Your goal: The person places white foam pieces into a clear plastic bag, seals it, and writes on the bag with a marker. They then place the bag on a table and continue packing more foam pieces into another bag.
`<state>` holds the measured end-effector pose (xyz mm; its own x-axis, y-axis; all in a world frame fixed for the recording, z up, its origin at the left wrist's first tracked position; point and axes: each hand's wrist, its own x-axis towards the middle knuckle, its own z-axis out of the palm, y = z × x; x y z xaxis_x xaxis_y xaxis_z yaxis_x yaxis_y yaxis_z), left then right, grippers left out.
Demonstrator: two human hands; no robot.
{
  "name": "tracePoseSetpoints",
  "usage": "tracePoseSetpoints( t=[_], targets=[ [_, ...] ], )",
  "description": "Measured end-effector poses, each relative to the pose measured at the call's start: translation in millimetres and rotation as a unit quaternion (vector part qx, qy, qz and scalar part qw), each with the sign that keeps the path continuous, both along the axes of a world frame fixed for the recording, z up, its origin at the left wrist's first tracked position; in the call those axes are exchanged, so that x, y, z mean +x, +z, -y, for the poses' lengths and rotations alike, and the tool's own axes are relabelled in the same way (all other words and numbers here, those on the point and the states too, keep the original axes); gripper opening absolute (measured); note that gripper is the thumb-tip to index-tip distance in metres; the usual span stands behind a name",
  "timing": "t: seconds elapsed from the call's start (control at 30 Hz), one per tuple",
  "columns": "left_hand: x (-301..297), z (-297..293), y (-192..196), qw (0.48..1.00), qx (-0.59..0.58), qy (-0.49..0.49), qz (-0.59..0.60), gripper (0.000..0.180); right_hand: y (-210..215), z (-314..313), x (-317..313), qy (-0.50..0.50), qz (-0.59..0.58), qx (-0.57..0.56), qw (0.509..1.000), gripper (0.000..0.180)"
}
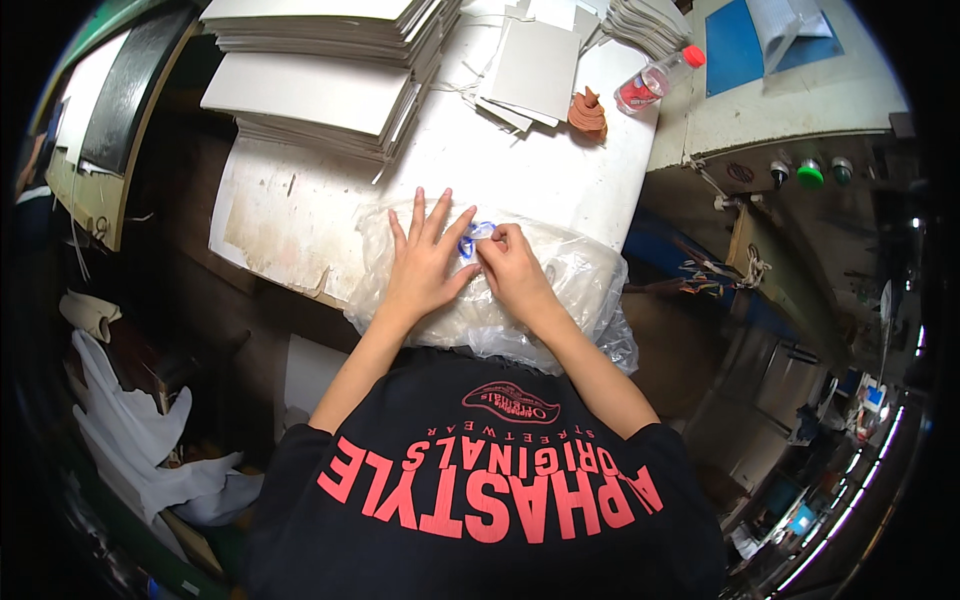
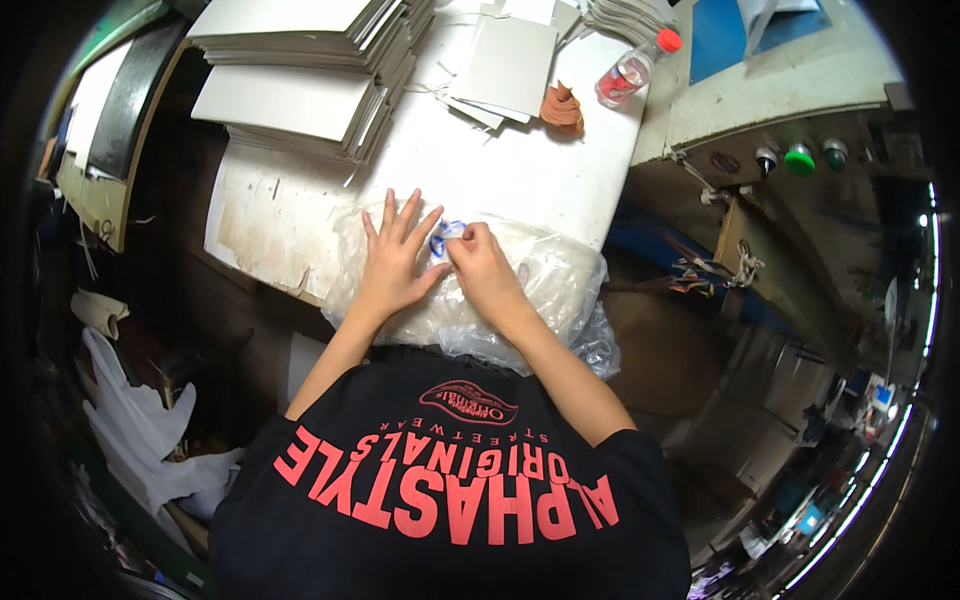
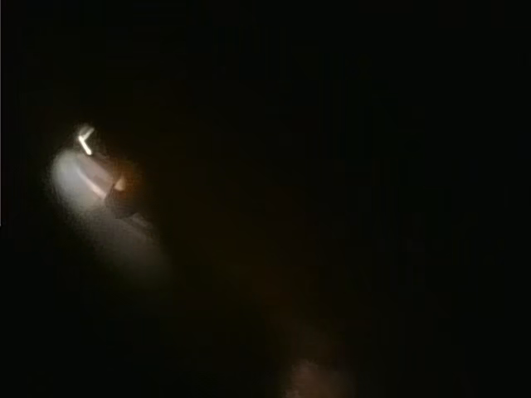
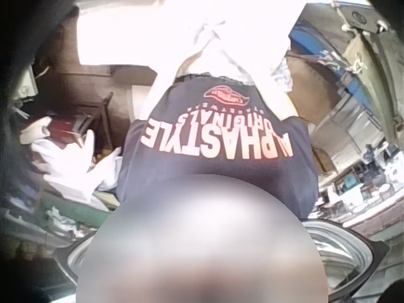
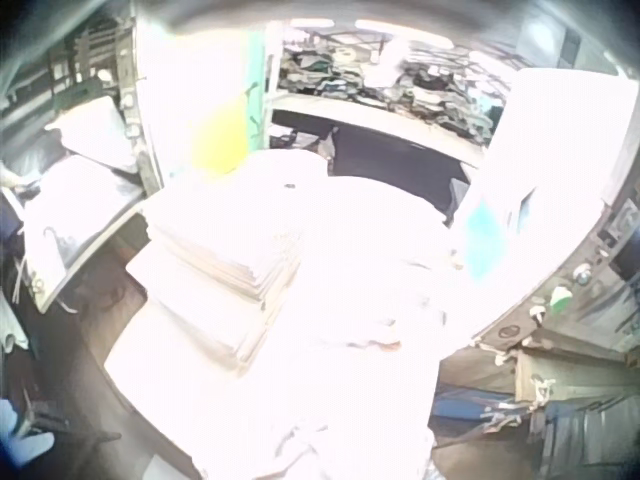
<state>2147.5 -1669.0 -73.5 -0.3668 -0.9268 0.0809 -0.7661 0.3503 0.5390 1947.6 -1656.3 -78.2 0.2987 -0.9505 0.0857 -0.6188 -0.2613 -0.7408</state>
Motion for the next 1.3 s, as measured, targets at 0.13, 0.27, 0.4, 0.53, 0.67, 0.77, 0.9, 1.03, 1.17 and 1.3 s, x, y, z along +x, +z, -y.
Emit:
tracePoseSetpoints(
  t=[0.13,0.27,0.4,0.53,0.67,0.77,0.9,1.03,1.17,1.3],
  targets=[
    [1.9,-6.9,-0.9,0.997,-0.024,-0.077,0.013,0.093,1.4,7.0,-11.5,-0.047,-0.026,-0.05,0.997,0.022],
    [3.0,-0.2,-6.2,0.998,-0.004,-0.051,0.041,0.114,4.9,11.8,-20.1,0.015,-0.073,-0.086,0.994,0.017],
    [4.3,7.1,-8.6,0.995,0.004,-0.072,0.066,0.119,9.8,18.3,-28.0,0.028,-0.065,-0.003,0.998,0.019],
    [6.4,13.2,-7.0,0.993,0.022,-0.085,0.083,0.125,13.9,21.1,-22.7,0.061,-0.041,0.001,0.997,0.022],
    [5.8,17.5,-7.2,0.992,0.033,-0.088,0.086,0.126,17.0,25.0,-18.0,0.049,-0.084,-0.043,0.994,0.02],
    [5.7,18.0,-7.9,0.991,0.05,-0.09,0.083,0.128,17.9,28.4,-18.7,0.021,-0.074,-0.061,0.995,0.022],
    [5.4,18.4,-8.0,0.992,0.055,-0.085,0.079,0.129,16.1,29.9,-17.8,0.144,-0.057,-0.062,0.986,0.021],
    [4.8,19.5,-8.1,0.991,0.055,-0.087,0.082,0.129,13.2,28.1,-13.0,0.023,-0.074,-0.087,0.993,0.019],
    [5.1,19.2,-8.1,0.99,0.061,-0.088,0.088,0.129,11.0,25.0,-11.7,0.08,-0.062,-0.098,0.99,0.018],
    [4.7,20.1,-8.6,0.991,0.057,-0.086,0.087,0.13,7.9,23.1,-14.5,-0.003,-0.091,-0.089,0.992,0.021]
  ],
)
